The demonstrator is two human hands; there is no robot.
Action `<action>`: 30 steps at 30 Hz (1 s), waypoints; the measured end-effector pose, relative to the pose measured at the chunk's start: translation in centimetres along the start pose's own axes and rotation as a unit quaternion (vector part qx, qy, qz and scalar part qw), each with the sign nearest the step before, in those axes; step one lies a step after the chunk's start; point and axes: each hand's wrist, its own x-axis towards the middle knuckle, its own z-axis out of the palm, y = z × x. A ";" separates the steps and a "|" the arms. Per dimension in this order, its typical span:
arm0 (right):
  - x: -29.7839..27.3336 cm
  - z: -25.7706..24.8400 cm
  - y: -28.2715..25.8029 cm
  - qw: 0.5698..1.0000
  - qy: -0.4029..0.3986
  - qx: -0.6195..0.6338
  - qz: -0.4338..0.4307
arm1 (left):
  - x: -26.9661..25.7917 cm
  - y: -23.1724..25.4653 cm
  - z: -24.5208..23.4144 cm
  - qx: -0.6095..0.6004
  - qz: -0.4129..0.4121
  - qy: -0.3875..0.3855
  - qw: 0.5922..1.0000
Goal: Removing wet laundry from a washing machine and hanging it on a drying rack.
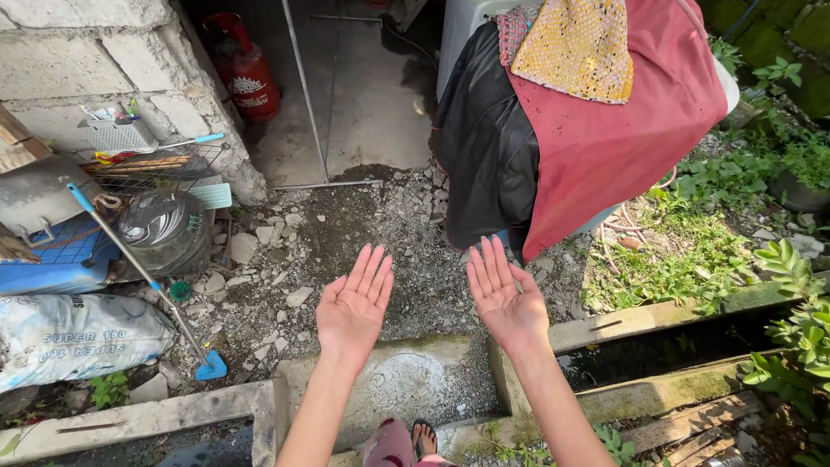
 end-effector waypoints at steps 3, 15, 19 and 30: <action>1.6 0.5 -0.6 1.000 -0.012 0.002 0.006 | 1.6 -0.3 0.9 0.017 0.003 0.018 1.000; 12.0 -1.0 -2.3 0.998 -0.039 0.038 -0.007 | 12.4 0.4 -2.3 0.030 -0.007 -0.014 0.999; 17.2 -1.9 -2.4 0.999 -0.048 0.025 -0.008 | 17.8 1.2 -4.2 0.012 -0.024 -0.026 0.999; 29.5 -2.0 0.7 0.994 -0.067 0.084 -0.015 | 27.6 5.2 -4.8 0.039 -0.041 -0.006 0.998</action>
